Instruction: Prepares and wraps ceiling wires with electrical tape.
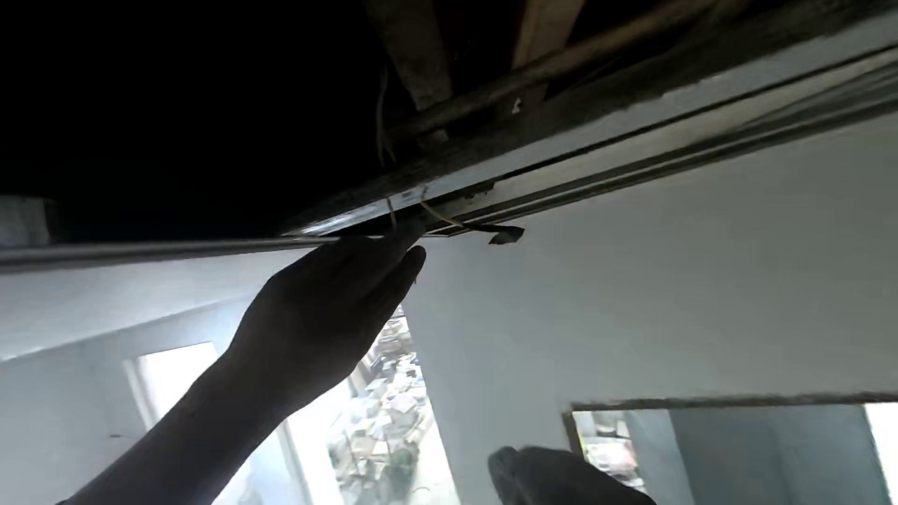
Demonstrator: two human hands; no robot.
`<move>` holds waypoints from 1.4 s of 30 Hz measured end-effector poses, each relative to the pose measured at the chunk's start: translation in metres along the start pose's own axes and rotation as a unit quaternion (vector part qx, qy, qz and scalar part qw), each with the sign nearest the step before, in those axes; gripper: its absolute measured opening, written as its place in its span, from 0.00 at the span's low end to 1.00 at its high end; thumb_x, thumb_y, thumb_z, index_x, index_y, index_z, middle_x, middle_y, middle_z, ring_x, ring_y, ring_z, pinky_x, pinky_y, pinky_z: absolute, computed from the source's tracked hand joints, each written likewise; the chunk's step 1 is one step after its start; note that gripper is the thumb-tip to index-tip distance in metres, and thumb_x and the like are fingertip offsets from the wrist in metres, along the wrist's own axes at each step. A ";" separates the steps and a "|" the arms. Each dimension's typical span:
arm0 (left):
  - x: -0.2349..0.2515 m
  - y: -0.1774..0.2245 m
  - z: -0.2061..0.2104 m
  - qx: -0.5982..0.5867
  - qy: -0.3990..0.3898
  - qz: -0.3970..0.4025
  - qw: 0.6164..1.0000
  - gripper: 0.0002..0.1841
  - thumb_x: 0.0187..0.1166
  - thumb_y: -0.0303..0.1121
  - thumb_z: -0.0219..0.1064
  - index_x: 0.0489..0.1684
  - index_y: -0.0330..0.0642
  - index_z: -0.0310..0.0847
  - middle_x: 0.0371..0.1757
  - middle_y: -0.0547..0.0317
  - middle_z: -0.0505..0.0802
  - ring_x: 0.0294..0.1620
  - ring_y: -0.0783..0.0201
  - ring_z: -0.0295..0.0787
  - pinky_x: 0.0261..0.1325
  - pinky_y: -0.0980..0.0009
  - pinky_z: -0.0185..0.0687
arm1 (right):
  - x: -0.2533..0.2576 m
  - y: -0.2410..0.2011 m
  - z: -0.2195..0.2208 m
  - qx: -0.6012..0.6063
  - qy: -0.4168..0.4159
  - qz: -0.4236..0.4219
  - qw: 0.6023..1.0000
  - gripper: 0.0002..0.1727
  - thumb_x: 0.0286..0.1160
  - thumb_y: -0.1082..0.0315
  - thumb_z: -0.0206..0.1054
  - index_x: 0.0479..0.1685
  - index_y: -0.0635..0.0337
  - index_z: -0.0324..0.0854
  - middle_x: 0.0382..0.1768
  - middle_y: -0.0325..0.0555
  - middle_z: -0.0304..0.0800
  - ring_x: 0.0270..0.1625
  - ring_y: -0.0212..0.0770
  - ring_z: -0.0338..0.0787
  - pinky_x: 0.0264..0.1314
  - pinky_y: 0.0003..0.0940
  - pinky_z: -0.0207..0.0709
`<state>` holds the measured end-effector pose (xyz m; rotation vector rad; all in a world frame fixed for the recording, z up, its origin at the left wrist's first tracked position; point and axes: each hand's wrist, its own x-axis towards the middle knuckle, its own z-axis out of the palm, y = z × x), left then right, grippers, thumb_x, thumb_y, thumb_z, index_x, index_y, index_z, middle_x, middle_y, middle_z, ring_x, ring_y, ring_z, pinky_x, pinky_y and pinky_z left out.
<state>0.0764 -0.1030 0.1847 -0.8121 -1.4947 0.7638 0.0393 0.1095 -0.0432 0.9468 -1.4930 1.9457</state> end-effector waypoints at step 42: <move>0.080 -0.021 0.060 -0.128 -0.069 0.077 0.986 0.13 0.84 0.27 0.63 0.60 0.42 0.89 0.57 0.55 0.94 0.61 0.70 0.89 0.67 0.79 0.79 | 0.176 -0.030 0.090 0.493 0.221 0.037 0.840 0.10 0.81 0.66 0.70 0.39 0.63 0.92 0.22 0.47 0.88 0.21 0.33 0.86 0.25 0.24 0.84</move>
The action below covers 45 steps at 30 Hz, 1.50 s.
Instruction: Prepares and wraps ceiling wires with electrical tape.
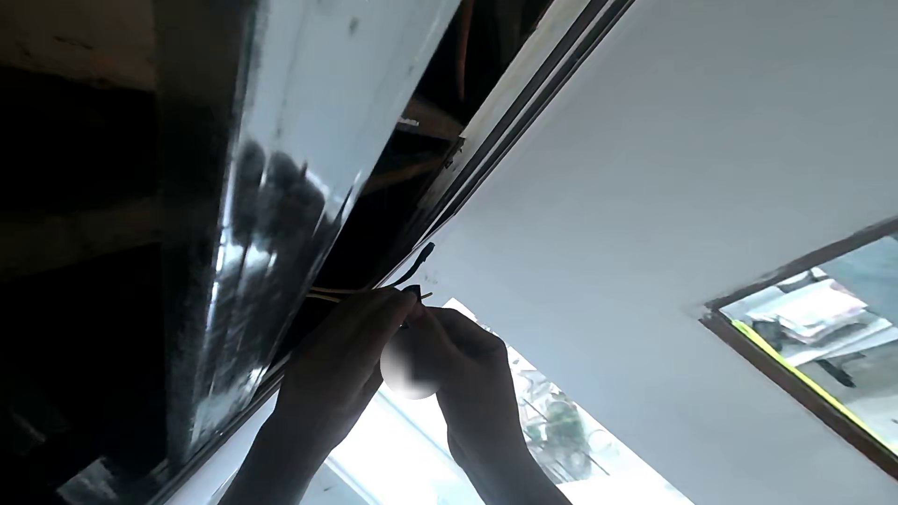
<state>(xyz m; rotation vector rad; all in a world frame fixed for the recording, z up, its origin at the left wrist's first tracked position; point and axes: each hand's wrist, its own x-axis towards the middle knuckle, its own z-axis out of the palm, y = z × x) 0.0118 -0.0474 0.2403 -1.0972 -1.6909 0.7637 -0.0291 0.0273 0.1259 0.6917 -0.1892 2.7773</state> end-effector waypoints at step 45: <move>0.022 -0.005 -0.015 0.027 -0.072 -0.069 0.995 0.12 0.83 0.36 0.65 0.59 0.45 0.88 0.47 0.63 0.94 0.45 0.78 0.87 0.56 0.81 0.79 | -0.007 -0.001 0.000 -0.020 -0.030 -0.068 0.997 0.11 0.85 0.67 0.65 0.46 0.63 0.91 0.27 0.47 0.91 0.27 0.36 0.90 0.33 0.27 0.88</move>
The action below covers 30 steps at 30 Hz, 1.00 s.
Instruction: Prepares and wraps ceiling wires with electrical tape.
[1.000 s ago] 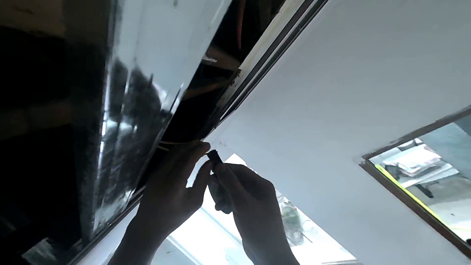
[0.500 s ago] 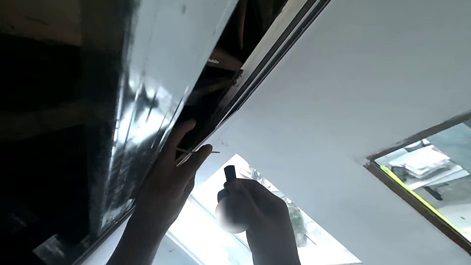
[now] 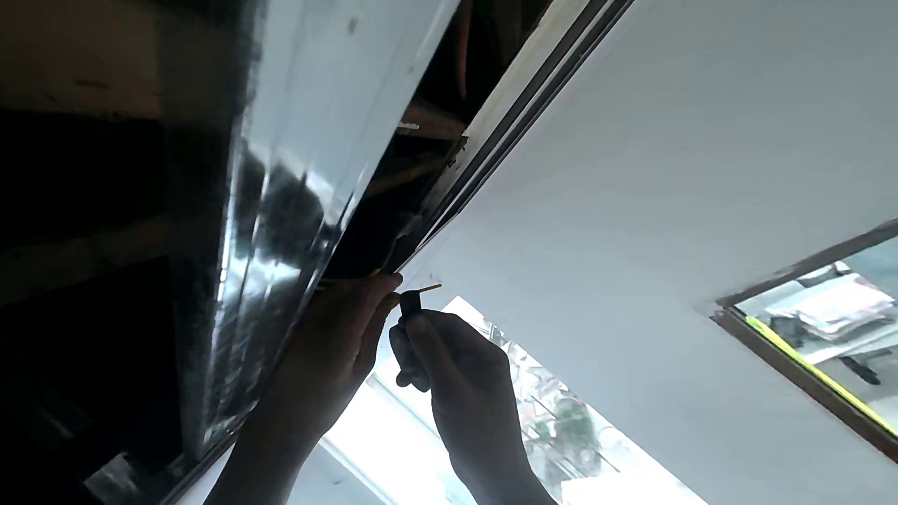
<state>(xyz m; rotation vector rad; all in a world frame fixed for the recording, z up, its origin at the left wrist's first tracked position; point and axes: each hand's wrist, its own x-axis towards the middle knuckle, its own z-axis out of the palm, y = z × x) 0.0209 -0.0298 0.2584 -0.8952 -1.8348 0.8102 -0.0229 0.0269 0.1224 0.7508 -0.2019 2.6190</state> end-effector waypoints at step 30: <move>-0.001 -0.003 0.009 0.002 -0.011 0.013 1.000 0.12 0.80 0.34 0.63 0.48 0.44 0.94 0.36 0.59 0.94 0.37 0.70 0.90 0.43 0.74 0.84 | 0.064 -0.049 -0.048 0.079 -0.033 0.080 0.993 0.24 0.94 0.55 0.47 0.77 0.56 0.76 0.56 0.48 0.92 0.55 0.40 0.92 0.61 0.40 0.85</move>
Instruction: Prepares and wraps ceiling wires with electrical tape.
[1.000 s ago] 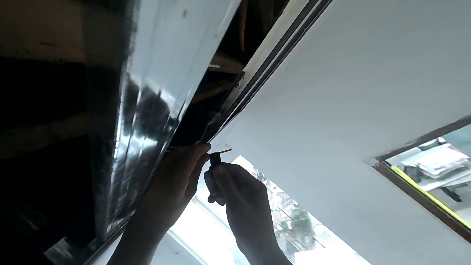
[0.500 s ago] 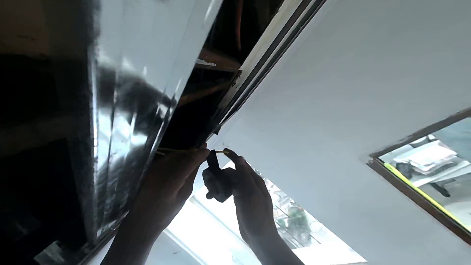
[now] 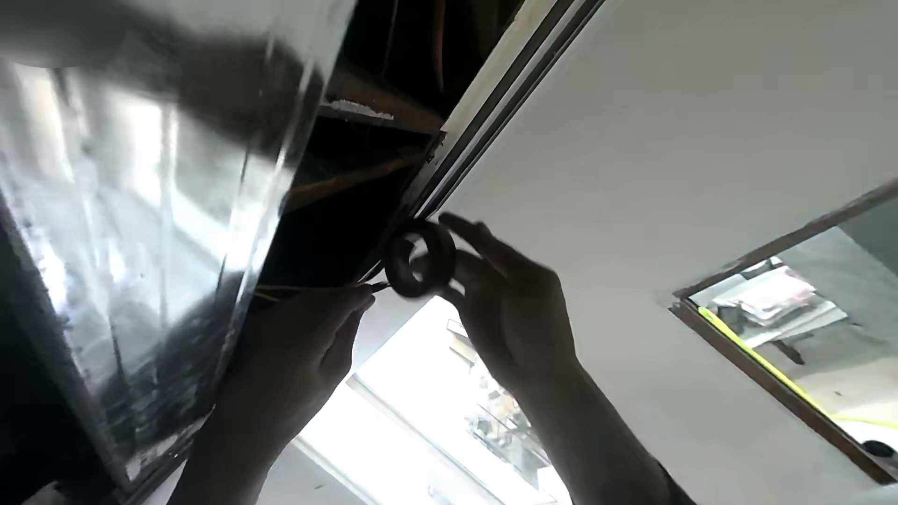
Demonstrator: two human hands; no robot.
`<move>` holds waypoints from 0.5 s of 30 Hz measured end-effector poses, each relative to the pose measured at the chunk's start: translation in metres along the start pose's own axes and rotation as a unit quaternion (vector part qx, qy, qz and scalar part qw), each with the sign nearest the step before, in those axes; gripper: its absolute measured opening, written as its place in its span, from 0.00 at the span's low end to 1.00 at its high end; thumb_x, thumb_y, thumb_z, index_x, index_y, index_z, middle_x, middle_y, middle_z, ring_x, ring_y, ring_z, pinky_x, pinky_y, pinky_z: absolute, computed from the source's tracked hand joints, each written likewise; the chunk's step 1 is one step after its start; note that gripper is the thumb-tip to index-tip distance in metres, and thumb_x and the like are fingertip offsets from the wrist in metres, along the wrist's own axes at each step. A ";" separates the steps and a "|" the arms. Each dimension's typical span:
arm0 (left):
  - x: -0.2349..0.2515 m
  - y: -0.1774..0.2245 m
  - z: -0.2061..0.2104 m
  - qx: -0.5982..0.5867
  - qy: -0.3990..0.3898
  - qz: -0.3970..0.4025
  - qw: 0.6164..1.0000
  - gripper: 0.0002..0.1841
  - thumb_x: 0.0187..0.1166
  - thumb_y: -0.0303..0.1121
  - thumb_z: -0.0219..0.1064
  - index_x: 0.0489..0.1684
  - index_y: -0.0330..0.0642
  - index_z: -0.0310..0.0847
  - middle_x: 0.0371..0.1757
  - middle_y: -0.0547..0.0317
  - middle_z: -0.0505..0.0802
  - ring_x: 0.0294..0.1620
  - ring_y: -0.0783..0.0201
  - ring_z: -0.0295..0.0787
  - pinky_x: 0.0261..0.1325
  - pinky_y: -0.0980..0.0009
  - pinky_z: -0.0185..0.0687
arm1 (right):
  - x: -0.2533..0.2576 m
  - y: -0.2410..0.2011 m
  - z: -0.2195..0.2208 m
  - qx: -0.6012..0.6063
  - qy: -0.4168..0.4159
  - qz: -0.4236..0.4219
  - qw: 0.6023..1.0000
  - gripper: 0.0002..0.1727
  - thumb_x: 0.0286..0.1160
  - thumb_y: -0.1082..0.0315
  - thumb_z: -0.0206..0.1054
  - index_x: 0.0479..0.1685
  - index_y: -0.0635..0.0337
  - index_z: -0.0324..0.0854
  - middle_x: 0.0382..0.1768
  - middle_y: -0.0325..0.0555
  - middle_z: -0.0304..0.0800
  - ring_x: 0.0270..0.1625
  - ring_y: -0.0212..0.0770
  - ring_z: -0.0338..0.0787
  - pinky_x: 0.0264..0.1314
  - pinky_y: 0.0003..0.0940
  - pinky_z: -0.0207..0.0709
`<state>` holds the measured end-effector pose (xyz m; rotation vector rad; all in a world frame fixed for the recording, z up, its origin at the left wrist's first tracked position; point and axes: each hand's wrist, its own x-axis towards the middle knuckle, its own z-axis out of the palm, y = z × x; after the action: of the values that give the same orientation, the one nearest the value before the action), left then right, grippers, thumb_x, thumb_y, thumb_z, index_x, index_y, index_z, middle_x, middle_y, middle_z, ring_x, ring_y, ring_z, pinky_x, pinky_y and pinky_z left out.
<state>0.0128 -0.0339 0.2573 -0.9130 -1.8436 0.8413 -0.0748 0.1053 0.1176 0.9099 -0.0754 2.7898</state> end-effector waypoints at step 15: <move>0.018 0.006 -0.006 -0.135 -0.031 -0.078 0.987 0.11 0.84 0.41 0.64 0.47 0.53 0.93 0.39 0.78 0.94 0.38 0.87 0.88 0.43 0.88 0.84 | 0.014 -0.005 0.002 0.091 0.020 0.043 0.995 0.21 0.93 0.56 0.51 0.73 0.58 0.77 0.51 0.50 0.92 0.40 0.34 0.90 0.38 0.24 0.80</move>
<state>0.0137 -0.0145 0.2619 -0.9016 -2.0881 0.5362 -0.0838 0.1122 0.1278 0.9102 0.1509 2.9319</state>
